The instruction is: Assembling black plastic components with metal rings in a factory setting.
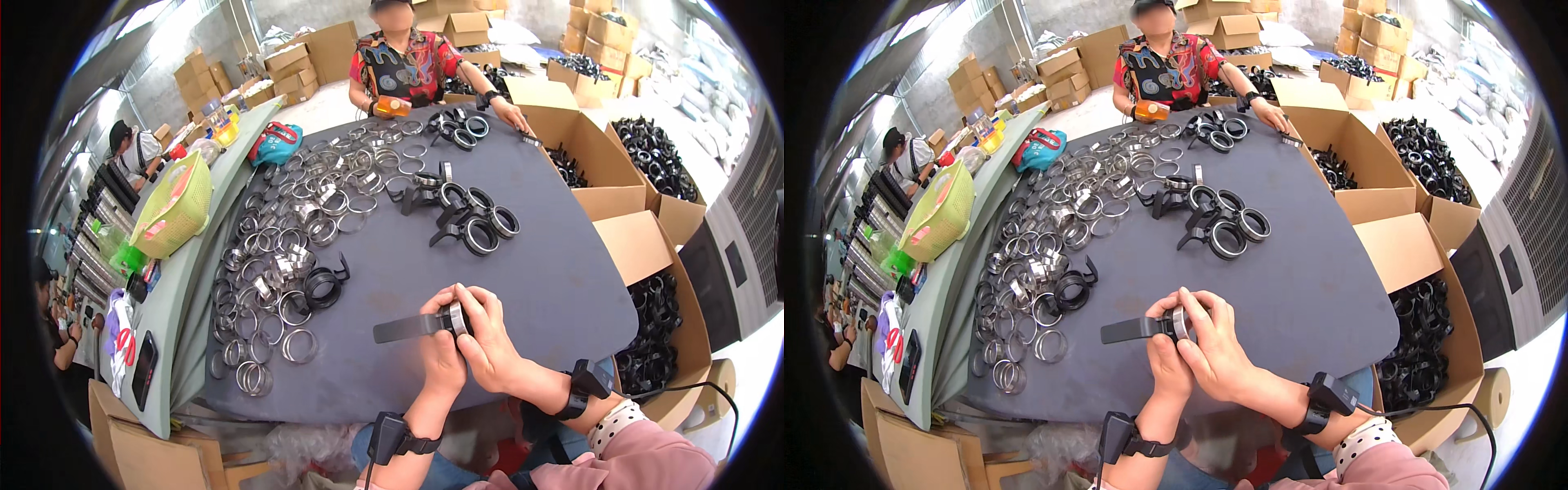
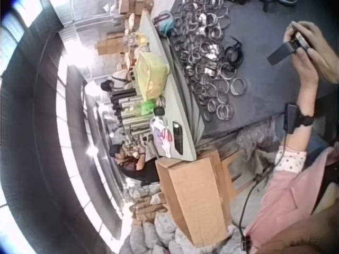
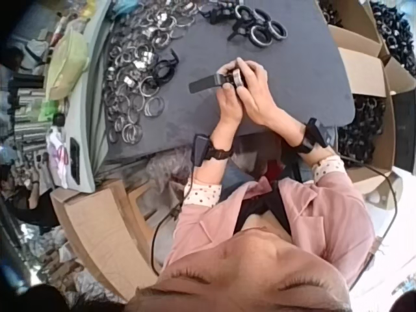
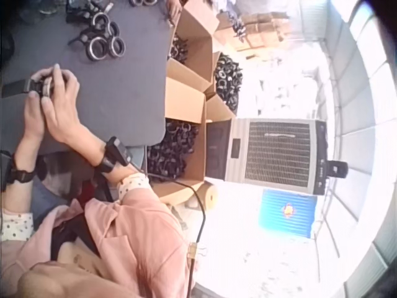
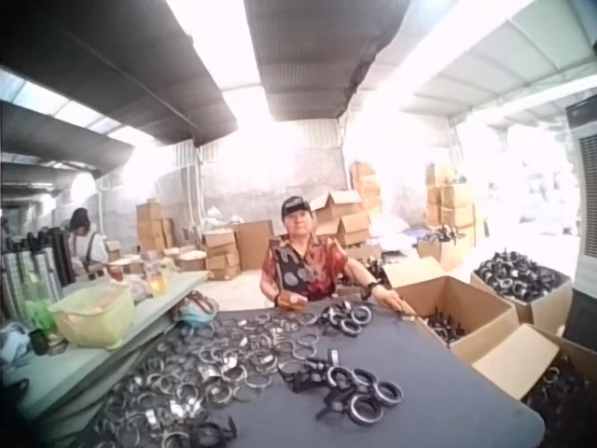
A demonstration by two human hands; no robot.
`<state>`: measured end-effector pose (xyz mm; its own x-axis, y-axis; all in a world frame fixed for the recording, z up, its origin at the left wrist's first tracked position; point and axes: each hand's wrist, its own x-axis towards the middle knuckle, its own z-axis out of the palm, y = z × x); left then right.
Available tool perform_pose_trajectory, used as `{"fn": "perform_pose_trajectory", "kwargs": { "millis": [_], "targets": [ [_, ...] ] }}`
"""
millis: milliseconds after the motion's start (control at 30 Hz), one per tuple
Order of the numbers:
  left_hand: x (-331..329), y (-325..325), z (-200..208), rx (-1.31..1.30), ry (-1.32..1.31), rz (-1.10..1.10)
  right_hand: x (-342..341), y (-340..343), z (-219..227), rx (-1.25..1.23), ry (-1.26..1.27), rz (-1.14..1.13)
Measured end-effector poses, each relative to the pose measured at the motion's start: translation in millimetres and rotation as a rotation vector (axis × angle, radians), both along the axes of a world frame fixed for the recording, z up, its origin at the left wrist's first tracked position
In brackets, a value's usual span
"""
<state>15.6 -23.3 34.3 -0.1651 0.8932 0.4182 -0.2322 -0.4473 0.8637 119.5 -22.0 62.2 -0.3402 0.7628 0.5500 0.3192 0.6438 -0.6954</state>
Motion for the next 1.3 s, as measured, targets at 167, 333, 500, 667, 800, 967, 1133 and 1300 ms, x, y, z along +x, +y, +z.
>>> {"fn": "perform_pose_trajectory", "kwargs": {
  "millis": [167, 333, 500, 667, 800, 967, 1133, 1300],
  "targets": [
    [-1, -3, -1, -0.002, -0.008, -0.003, 0, -2, 0, 0.03, 0.02, 0.033],
    [-2, -8, 6, -0.014, -0.015, -0.028, -2, -7, 0, -0.037, 0.04, 0.047],
    [3, -13, 13, 0.005, -0.102, -0.064, -10, -15, 3, -0.058, 0.153, 0.113],
    [7, -20, 0, 0.081, -0.114, -0.041, -7, -20, 9, -0.083, 0.085, 0.156],
    [9, -18, -13, 0.137, -0.079, -0.008, -5, -17, 8, -0.108, 0.094, 0.203],
    [-2, 0, -29, -0.29, 0.102, -0.035, -11, 15, -33, -0.206, 0.187, 0.169],
    [0, 3, -10, -0.495, -0.185, 0.114, 9, 96, -64, 0.187, -0.462, -0.207],
    [-23, -1, 1, -0.494, -0.126, 0.065, -15, 155, -44, 0.615, -0.702, -0.345]
  ]
}}
